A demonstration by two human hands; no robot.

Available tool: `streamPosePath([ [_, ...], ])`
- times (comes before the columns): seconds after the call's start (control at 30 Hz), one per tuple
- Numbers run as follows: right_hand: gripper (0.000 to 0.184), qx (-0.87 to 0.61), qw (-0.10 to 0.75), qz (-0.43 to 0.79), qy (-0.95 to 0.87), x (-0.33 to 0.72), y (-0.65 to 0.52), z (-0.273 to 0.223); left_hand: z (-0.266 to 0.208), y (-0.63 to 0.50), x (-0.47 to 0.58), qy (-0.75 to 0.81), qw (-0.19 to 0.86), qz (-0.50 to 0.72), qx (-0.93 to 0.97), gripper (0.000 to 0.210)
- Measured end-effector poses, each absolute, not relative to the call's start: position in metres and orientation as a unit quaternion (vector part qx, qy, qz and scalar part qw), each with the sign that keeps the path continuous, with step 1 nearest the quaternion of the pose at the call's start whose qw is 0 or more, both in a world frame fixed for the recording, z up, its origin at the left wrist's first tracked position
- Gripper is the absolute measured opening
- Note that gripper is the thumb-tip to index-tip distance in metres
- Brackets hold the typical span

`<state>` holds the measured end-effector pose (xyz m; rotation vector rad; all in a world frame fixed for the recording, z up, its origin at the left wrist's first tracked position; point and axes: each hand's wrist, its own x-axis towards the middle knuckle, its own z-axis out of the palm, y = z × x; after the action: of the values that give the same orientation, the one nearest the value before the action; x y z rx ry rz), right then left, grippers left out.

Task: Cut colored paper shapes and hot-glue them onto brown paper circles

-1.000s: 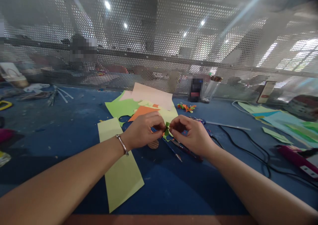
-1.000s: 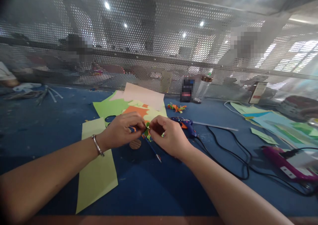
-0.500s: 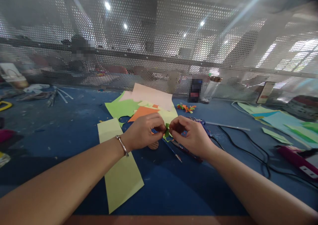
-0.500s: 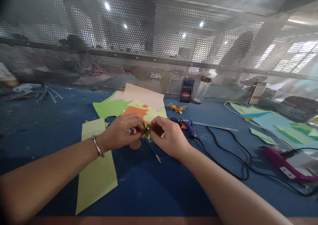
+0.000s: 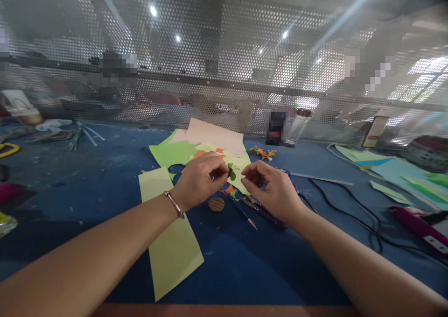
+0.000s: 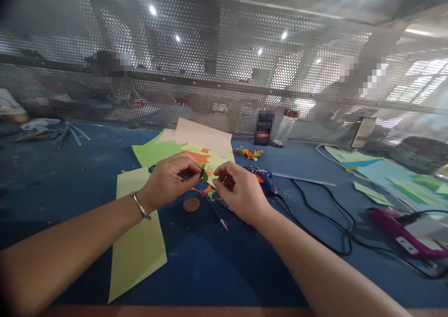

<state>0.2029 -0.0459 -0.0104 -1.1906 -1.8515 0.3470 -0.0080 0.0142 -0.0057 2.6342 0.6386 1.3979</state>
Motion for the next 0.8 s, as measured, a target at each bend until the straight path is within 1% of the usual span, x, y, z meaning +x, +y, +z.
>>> streamPosePath([
  [0.13,0.003,-0.487,0.424,0.139,-0.75,0.202,-0.047,-0.01,-0.004,0.009,-0.006,0.2,0.047,0.463,0.862,0.011],
  [0.43,0.008,-0.493,0.426,0.118,-0.749,0.201,-0.048,-0.01,-0.003,0.002,-0.003,0.214,0.085,0.408,0.884,0.011],
  [0.53,0.012,-0.507,0.424,0.121,-0.741,0.207,-0.044,-0.01,-0.002,0.001,-0.004,0.216,0.079,0.403,0.886,0.013],
  [0.63,0.016,-0.541,0.415,0.097,-0.725,0.22,-0.034,-0.008,-0.001,0.002,-0.007,0.223,0.073,0.423,0.875,0.014],
  [0.7,0.019,-0.572,0.408,0.069,-0.708,0.233,-0.022,-0.003,-0.002,0.004,-0.009,0.235,0.091,0.437,0.863,0.012],
  [0.8,0.021,-0.642,0.364,0.02,-0.674,0.255,0.001,0.005,-0.005,0.01,-0.011,0.266,0.115,0.453,0.843,0.013],
])
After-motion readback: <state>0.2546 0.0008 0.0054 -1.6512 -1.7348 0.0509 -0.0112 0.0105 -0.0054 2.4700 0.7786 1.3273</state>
